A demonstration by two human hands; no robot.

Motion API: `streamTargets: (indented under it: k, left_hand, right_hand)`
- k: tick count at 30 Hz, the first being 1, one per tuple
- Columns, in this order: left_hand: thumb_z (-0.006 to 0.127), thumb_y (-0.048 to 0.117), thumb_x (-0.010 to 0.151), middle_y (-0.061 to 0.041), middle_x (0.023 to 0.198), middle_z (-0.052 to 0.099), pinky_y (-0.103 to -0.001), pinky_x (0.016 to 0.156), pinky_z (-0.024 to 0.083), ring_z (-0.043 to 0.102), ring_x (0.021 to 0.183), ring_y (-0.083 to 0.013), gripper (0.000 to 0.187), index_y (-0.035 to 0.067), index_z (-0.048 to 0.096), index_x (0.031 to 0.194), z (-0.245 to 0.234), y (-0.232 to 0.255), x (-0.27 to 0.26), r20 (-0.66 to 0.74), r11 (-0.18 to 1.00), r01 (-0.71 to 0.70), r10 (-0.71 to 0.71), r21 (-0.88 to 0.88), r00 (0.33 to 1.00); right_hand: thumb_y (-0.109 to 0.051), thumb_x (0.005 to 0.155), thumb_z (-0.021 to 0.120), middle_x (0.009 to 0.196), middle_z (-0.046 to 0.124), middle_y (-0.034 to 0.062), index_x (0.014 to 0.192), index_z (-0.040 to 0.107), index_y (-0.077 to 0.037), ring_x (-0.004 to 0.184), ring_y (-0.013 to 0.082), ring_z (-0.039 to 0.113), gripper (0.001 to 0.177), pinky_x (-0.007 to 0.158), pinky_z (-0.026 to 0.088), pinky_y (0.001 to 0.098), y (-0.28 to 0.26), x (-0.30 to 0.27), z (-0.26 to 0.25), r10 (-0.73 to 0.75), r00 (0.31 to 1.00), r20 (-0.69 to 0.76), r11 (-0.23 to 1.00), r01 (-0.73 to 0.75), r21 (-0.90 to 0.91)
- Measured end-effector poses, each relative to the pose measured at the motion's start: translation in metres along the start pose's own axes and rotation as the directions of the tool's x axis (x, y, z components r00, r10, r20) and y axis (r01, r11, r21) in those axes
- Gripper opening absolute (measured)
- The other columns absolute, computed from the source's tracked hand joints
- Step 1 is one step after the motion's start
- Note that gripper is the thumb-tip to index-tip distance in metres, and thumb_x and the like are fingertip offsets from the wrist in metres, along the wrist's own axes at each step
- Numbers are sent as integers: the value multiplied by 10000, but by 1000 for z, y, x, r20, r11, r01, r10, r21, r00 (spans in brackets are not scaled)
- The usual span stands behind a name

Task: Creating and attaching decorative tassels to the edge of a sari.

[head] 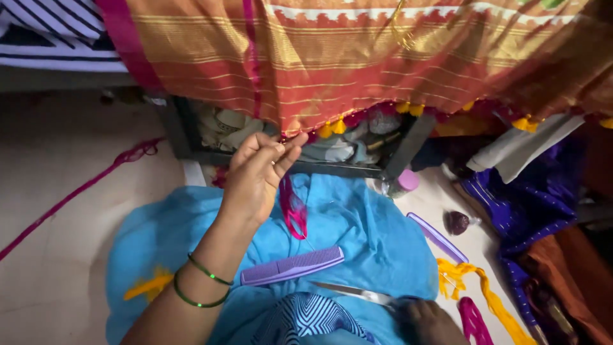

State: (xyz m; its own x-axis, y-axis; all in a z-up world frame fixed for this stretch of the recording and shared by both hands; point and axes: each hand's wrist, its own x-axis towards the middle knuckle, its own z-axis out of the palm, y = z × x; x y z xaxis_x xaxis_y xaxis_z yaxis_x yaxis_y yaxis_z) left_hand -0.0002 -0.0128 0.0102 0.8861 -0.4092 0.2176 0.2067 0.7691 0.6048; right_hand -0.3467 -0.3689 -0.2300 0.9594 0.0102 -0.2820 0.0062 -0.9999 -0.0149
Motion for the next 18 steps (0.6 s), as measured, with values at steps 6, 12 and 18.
streamTargets:
  k: [6,12,18]
  left_hand:
    - [564,-18,985,-99,991,694,-355,904,594,715,1126,-310,112,59,552,905,-28,-27,3,-84,974,-72,92,215,992]
    - [602,-3,997,-71,955,657,-364,789,571,717,1010,-368,65,46,569,969,-24,-26,5,-87,942,-76,111,327,990]
    - [494,7,981,-58,970,640,-401,915,598,688,1192,-368,105,61,539,903,-20,-8,-2,41,996,-69,67,53,997]
  right_hand:
    - [-301,931,648,1116,611,13,1185,579,-147,1040,170,615,305,890,503,328,3,13,-76,159,921,355,901,-282,328]
    - [-299,728,869,663,565,8,879,634,-43,562,106,526,379,503,424,266,-31,44,-175,-131,978,161,275,-120,954]
    - [-535,700,875,572,496,-25,895,607,-35,405,70,420,600,348,278,246,-68,87,-249,-299,954,0,91,28,995]
